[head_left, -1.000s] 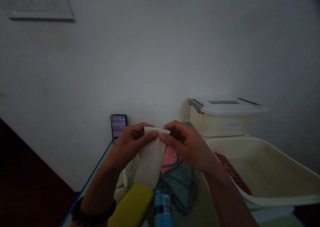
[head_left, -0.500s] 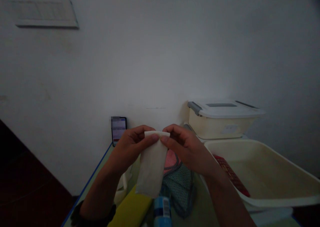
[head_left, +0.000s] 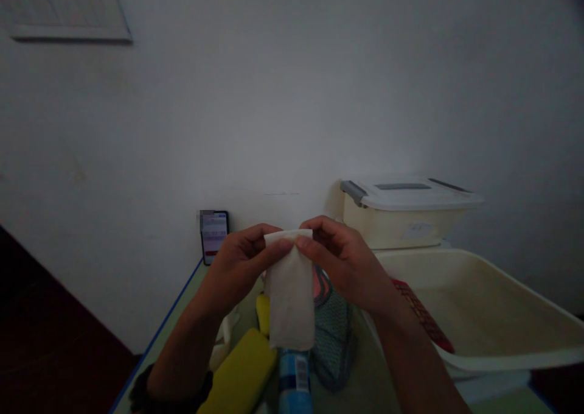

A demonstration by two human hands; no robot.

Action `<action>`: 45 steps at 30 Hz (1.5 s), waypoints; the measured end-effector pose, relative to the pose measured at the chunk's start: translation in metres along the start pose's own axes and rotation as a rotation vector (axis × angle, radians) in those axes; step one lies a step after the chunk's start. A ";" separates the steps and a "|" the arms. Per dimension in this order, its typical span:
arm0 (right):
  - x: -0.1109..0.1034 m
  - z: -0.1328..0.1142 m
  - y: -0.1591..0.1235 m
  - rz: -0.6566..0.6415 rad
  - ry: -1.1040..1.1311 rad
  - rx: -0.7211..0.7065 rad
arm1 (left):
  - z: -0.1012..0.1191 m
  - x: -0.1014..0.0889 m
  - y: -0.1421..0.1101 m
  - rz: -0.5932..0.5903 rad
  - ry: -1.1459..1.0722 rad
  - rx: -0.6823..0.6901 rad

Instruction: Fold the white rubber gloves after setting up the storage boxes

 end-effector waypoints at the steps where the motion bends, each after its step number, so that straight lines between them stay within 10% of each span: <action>1: 0.000 0.000 0.000 0.001 -0.010 0.001 | 0.000 0.000 0.000 -0.003 -0.008 0.000; 45: -0.008 -0.022 -0.008 0.188 -0.508 -0.332 | 0.018 -0.009 -0.009 0.006 0.386 0.462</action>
Point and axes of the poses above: each hand's wrist, its own y-axis towards the middle knuckle, its own x-axis out of the palm, z = x × y, the point moved 4 cm from there along y, towards the middle knuckle, and after that the axes turned 12 degrees about -y, right-handed, at the moved point
